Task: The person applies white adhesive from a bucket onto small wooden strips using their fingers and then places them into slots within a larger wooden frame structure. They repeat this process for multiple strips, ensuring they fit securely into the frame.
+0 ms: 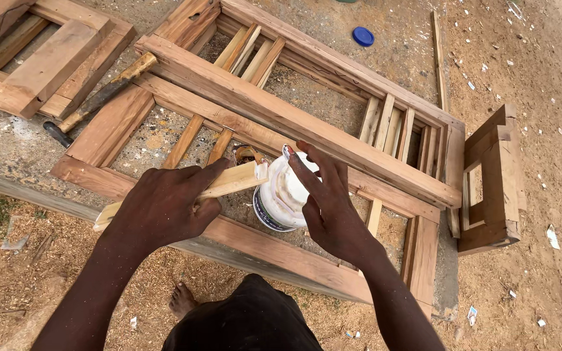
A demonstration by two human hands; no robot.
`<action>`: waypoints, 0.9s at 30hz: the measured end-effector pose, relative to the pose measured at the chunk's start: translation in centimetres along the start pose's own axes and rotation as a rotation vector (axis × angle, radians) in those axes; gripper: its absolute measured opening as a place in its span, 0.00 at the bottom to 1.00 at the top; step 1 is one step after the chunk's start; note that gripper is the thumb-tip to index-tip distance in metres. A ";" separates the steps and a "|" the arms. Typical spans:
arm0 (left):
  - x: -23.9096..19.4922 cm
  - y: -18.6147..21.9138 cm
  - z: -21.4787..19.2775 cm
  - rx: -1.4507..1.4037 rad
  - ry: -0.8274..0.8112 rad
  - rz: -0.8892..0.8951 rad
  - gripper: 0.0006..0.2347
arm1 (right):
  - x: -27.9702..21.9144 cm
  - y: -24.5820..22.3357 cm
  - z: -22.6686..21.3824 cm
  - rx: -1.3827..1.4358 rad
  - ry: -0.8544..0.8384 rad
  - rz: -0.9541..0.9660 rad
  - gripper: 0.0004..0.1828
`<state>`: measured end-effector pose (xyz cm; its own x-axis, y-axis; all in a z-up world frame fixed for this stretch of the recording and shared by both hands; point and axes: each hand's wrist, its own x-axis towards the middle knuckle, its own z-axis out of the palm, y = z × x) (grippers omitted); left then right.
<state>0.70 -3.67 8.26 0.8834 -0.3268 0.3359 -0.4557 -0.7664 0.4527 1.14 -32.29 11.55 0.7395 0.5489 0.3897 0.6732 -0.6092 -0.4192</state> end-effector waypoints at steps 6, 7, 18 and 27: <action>-0.7 0.5 -0.7 0.089 -0.046 -0.018 0.30 | 0.6 -0.3 2.2 -0.104 -0.058 -0.099 0.49; -0.8 0.5 -0.9 0.116 -0.029 0.001 0.29 | 0.7 -0.4 2.1 -0.141 -0.056 -0.097 0.48; -1.2 1.0 -1.9 0.072 -0.253 -0.016 0.26 | -0.3 -2.3 0.0 -0.455 -0.165 -0.074 0.47; -2.3 0.4 -1.7 0.123 -0.246 -0.046 0.26 | -1.5 -1.4 1.6 0.030 -0.264 -0.070 0.49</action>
<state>-1.71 -2.28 9.04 0.9096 -0.4033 0.1001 -0.4114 -0.8397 0.3545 -0.91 -31.35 10.26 0.6649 0.7217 0.1925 0.7195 -0.5495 -0.4247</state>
